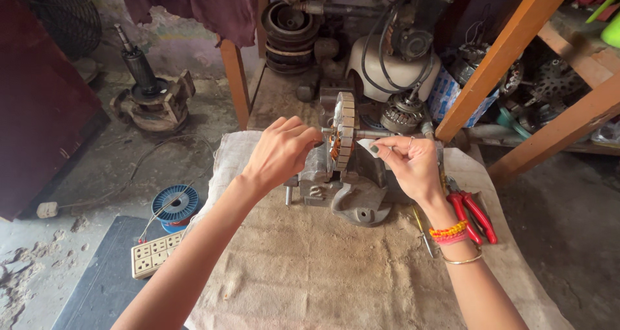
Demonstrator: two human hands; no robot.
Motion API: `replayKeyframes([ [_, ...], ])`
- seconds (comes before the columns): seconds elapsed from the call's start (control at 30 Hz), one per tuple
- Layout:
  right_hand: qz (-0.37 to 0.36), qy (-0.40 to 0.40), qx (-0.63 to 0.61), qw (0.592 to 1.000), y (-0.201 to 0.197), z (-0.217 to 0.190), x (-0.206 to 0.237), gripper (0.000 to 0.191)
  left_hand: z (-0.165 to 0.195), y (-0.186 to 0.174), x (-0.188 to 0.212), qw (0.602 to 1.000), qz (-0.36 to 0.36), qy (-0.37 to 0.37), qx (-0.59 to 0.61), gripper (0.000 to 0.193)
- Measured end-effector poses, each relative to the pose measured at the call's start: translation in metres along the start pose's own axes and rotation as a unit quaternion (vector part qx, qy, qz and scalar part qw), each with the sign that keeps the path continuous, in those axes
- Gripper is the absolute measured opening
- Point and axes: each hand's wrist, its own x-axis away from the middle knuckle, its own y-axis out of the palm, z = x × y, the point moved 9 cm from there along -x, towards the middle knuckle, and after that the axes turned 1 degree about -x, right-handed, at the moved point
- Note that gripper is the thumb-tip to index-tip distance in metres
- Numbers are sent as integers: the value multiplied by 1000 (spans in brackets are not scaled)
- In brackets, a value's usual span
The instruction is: The person winds copper wire by hand around the slots of a motor armature clamped in a bench vise, pressing and feeding the wire turn by turn around the component. They occasionally use a screwdriver and reposition the armature in the vise while continuing to wind the wire.
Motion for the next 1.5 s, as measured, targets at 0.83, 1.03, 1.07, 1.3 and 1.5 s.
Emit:
replayKeyframes([
  [0.83,221,-62,297,927,-69,-3,28,10,-34,38,21,840,-1,-350,415,49],
  [1.03,253,-98,282,920,-75,-38,20,9,23,-9,-32,993,47,-66,88,34],
  [1.07,255,-101,280,920,-77,-43,18,9,33,-2,-45,997,31,-25,69,32],
  [1.3,249,-145,223,931,-71,-71,14,9,28,82,-121,982,-179,25,45,14],
  [1.5,232,-157,495,822,-30,-98,25,60,19,73,-129,985,-145,39,85,17],
])
